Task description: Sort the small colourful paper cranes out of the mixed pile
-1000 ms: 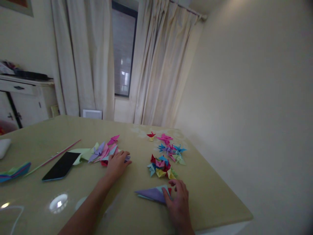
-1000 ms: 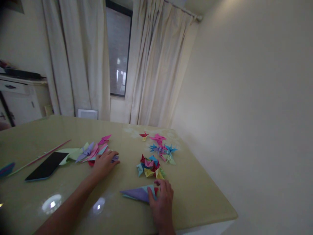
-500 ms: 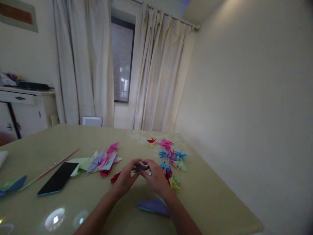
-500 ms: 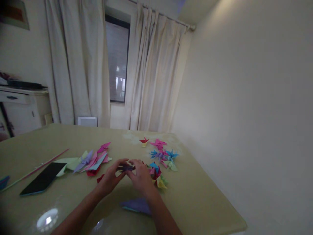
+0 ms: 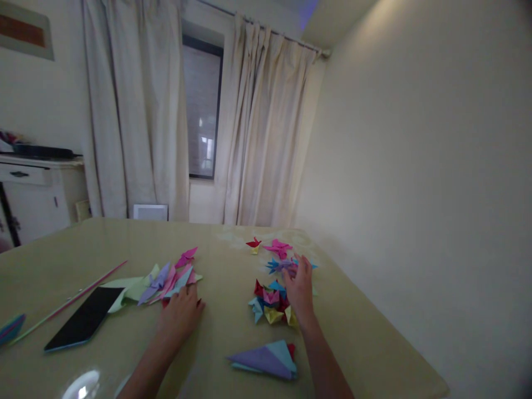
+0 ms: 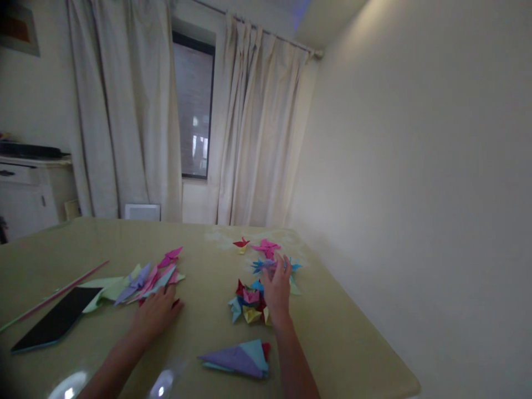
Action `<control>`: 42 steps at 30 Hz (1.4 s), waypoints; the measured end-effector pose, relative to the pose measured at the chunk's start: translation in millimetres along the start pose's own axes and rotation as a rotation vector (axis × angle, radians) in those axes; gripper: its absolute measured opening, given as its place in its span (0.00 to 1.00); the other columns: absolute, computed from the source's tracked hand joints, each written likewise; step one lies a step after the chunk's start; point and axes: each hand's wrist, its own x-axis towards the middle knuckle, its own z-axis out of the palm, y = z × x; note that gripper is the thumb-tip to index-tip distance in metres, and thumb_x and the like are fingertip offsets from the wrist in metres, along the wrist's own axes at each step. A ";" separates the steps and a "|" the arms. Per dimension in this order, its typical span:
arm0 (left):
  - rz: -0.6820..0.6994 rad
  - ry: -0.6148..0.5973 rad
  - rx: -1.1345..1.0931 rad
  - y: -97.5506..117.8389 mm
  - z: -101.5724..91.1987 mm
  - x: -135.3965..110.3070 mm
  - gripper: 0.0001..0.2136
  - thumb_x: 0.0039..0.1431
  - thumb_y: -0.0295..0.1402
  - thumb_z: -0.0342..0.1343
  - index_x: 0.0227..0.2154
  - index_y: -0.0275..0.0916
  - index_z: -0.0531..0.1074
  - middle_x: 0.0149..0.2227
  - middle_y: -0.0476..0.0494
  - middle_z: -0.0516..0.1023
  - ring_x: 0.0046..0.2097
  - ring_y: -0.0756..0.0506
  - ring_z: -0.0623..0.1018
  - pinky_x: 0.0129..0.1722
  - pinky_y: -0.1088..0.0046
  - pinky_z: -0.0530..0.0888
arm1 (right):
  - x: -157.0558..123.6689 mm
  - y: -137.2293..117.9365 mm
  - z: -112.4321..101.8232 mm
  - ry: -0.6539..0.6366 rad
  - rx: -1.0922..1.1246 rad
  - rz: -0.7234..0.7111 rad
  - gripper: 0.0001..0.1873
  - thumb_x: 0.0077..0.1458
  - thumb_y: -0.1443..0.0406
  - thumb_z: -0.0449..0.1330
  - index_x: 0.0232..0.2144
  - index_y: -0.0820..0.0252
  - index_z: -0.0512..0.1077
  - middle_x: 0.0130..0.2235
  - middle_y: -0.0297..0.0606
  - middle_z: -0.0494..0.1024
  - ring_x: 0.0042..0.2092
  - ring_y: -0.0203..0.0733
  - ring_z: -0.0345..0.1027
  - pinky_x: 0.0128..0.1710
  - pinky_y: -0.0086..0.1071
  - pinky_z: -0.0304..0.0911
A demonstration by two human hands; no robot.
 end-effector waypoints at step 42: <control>-0.058 0.189 -0.105 -38.2 7.3 21.9 0.14 0.67 0.30 0.50 0.45 0.36 0.81 0.51 0.33 0.80 0.52 0.36 0.78 0.54 0.62 0.71 | -36.2 -42.7 7.8 -0.096 0.148 0.007 0.12 0.66 0.57 0.59 0.40 0.59 0.77 0.40 0.40 0.76 0.35 0.42 0.68 0.38 0.36 0.66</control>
